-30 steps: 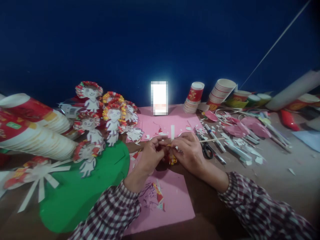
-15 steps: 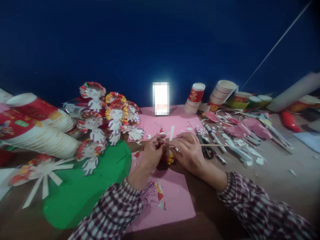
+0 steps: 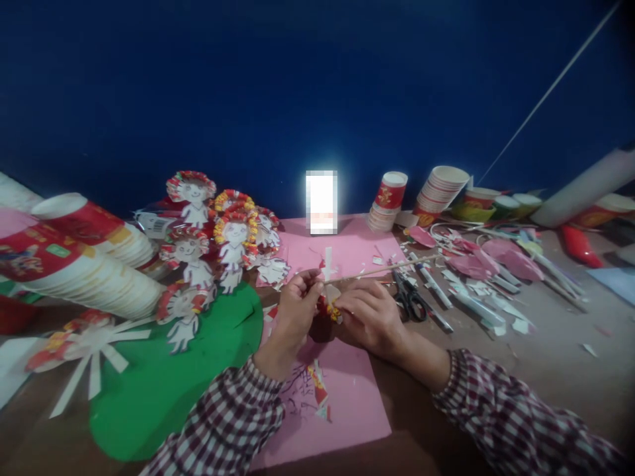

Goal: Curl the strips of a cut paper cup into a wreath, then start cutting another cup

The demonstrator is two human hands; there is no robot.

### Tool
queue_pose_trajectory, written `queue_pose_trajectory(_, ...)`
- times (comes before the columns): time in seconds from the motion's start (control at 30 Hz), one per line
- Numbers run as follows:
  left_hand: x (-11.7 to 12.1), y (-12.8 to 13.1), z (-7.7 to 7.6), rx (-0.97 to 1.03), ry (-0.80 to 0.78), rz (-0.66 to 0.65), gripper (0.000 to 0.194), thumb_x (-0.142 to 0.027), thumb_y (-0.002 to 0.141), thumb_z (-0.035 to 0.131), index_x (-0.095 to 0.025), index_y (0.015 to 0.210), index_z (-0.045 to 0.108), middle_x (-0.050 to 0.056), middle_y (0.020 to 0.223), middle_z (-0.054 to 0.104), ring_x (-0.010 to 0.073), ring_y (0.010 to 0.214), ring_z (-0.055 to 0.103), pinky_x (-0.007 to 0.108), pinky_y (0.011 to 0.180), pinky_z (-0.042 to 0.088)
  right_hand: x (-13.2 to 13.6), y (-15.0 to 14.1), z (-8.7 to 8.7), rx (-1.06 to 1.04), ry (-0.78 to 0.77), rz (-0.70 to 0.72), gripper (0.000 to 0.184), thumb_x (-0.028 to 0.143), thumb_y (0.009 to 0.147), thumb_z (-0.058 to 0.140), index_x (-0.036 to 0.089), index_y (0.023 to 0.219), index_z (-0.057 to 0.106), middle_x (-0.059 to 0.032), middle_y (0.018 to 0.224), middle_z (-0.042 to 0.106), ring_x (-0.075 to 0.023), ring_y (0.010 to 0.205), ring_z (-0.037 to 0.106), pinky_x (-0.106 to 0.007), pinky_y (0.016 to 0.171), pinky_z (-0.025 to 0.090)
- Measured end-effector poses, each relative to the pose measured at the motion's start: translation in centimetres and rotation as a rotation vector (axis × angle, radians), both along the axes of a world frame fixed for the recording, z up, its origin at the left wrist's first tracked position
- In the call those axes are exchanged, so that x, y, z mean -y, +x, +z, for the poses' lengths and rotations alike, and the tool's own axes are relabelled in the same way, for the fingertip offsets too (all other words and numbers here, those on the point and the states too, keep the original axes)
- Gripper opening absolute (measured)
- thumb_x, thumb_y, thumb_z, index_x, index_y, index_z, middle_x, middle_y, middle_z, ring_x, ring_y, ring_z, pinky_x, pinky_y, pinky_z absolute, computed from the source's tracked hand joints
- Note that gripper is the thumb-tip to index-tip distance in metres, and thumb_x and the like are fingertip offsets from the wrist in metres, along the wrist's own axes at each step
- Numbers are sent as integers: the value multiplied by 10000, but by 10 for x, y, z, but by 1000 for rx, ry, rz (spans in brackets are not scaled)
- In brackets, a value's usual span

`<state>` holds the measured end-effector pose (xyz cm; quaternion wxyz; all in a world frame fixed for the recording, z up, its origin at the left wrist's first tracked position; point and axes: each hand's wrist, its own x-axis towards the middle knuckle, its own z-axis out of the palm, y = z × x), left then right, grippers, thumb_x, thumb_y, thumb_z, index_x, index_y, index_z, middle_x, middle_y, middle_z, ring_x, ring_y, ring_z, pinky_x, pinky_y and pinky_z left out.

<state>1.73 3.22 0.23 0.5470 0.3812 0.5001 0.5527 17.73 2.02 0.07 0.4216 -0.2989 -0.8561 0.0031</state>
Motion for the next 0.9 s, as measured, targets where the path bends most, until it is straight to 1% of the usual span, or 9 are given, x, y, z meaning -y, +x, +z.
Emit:
queue_pose_trajectory(0.2, -2, -1, -5, -13, 11, -23, 300, -271, 708, 661, -153, 971, 577, -32, 693, 570, 57, 518, 483, 183, 495, 390, 3, -1, 0, -1, -26, 32, 214, 106, 790, 563, 209, 973, 601, -22, 904, 691, -183, 925, 564, -371, 860, 471)
queue_pose_trajectory(0.4, -1, -1, -3, -44, 11, 10, 303, -243, 698, 659, -147, 969, 564, -12, 749, 579, 58, 561, 497, 177, 520, 401, 2, -3, -4, 0, -29, 38, 226, 103, 793, 560, 210, 989, 595, -29, 932, 689, -189, 938, 564, -376, 866, 465)
queue_pose_trajectory(0.5, 0, -1, -2, -66, 15, -5, 302, -254, 713, 650, -150, 979, 554, -4, 782, 582, 62, 573, 504, 182, 531, 414, 2, -3, -4, 5, -42, 39, 219, 106, 797, 552, 208, 985, 597, -30, 933, 686, -199, 931, 560, -385, 861, 466)
queue_pose_trajectory(0.63, 0, -1, -5, -81, 20, -26, 298, -266, 719, 650, -151, 976, 553, -6, 775, 584, 69, 573, 513, 191, 536, 416, 3, -3, -2, 13, -48, 46, 211, 102, 800, 549, 199, 983, 592, -26, 919, 683, -199, 926, 555, -382, 853, 468)
queue_pose_trajectory(0.77, -1, -2, -10, -85, 27, -4, 296, -273, 710, 663, -158, 965, 569, 1, 796, 601, 84, 631, 539, 198, 577, 420, 2, -4, -1, 10, -47, 43, 208, 100, 801, 547, 204, 976, 593, -28, 886, 681, -189, 898, 565, -373, 836, 478)
queue_pose_trajectory(0.9, -2, -3, -10, -88, 33, -6, 292, -273, 705, 666, -161, 958, 573, 5, 802, 606, 93, 653, 544, 207, 598, 420, 1, -5, -2, -8, -35, 40, 206, 94, 800, 541, 202, 967, 592, -32, 877, 681, -198, 891, 567, -382, 834, 477)
